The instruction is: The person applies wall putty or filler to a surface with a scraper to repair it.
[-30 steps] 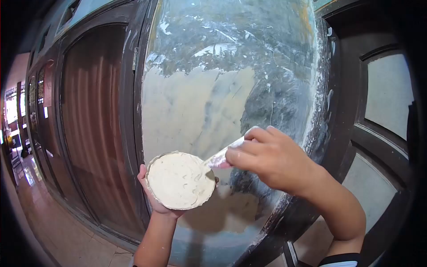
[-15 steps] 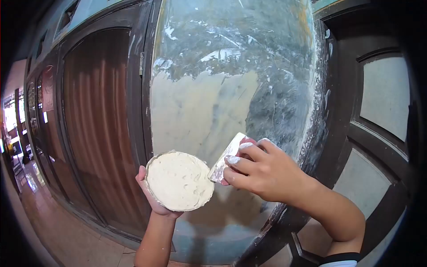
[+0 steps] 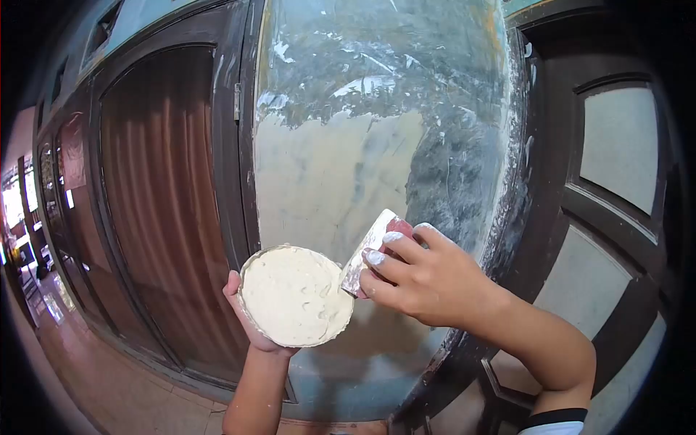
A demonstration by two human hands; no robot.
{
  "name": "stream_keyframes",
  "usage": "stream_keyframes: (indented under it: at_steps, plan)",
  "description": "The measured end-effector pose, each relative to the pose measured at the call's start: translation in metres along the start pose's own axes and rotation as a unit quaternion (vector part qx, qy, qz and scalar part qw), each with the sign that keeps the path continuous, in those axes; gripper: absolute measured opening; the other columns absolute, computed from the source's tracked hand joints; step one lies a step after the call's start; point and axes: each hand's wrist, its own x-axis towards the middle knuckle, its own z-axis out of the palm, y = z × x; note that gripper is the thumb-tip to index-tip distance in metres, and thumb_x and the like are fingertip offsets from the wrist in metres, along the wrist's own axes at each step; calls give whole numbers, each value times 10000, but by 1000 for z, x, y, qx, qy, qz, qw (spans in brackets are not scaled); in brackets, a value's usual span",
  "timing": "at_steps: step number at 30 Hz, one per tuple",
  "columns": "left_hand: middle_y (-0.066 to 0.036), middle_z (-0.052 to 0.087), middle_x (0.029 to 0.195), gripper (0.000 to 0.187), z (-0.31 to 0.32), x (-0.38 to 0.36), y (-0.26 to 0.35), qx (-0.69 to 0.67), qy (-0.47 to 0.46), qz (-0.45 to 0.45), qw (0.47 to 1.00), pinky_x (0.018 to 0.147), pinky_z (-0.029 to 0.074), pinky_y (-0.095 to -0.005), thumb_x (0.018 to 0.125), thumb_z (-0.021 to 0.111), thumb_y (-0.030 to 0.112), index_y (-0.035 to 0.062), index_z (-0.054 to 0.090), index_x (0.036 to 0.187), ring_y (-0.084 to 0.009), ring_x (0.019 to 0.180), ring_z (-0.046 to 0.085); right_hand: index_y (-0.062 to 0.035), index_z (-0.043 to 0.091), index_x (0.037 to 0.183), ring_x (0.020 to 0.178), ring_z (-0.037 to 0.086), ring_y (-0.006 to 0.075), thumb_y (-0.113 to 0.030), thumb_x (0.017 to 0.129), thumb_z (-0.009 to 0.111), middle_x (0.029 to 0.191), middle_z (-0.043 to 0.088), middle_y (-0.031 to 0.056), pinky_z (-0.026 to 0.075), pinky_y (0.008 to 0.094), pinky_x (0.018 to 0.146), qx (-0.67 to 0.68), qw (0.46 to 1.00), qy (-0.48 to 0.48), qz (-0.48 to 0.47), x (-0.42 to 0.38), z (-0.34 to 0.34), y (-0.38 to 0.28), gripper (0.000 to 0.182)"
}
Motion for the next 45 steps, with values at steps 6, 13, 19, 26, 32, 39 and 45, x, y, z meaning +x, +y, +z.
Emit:
stream_keyframes:
  at_steps: [6,13,19,26,32,39,45]
  plan:
    - [-176,653,1367,864,6,-5,4,22,60,17,998,968,571,-539,953,397,750,35,596,1396,-389,1175,669,-123,682,1036,960,634,212,-195,863,627,871,664,8,515,396,847,10,998,56,14,3,-8,-6,195]
    - [-182,641,1377,869,2,-10,4,17,64,16,998,1004,545,-544,965,390,728,5,580,1406,-385,1203,648,-136,682,1051,966,629,205,-203,861,633,876,661,9,499,383,810,11,999,41,27,4,-7,-12,208]
    - [-216,581,1442,895,-2,-18,5,17,58,-9,998,1062,508,-576,950,403,733,1,527,1450,-414,1271,602,-182,660,1134,1089,624,221,-153,854,657,1159,694,19,484,396,829,34,998,-24,47,1,-10,-16,282]
    - [-243,465,1548,972,10,-22,-12,-23,-16,-140,990,1077,345,-810,872,416,816,96,460,1525,-548,1370,464,-148,668,1103,1038,608,215,-81,832,668,988,644,1,441,508,924,43,993,39,102,0,-5,-15,279]
    - [-314,425,1546,993,-10,-26,-25,-49,30,-131,990,1053,276,-875,841,510,811,95,470,1528,-620,1391,376,-57,614,1077,991,605,374,30,832,630,1003,652,143,469,488,869,188,936,156,252,-17,19,58,260]
    - [-293,493,1503,965,-20,-6,-13,1,60,-25,998,1059,319,-847,844,481,832,100,551,1470,-590,1355,448,-10,590,1050,963,667,406,-297,842,822,990,685,236,501,457,879,218,852,116,461,-22,57,174,424]
    - [-311,471,1514,984,-39,-2,-14,29,40,11,999,1043,330,-846,845,447,848,106,537,1486,-594,1371,423,-54,592,1124,1024,659,421,-572,751,844,1028,709,204,412,543,965,111,879,157,437,-23,139,216,687]
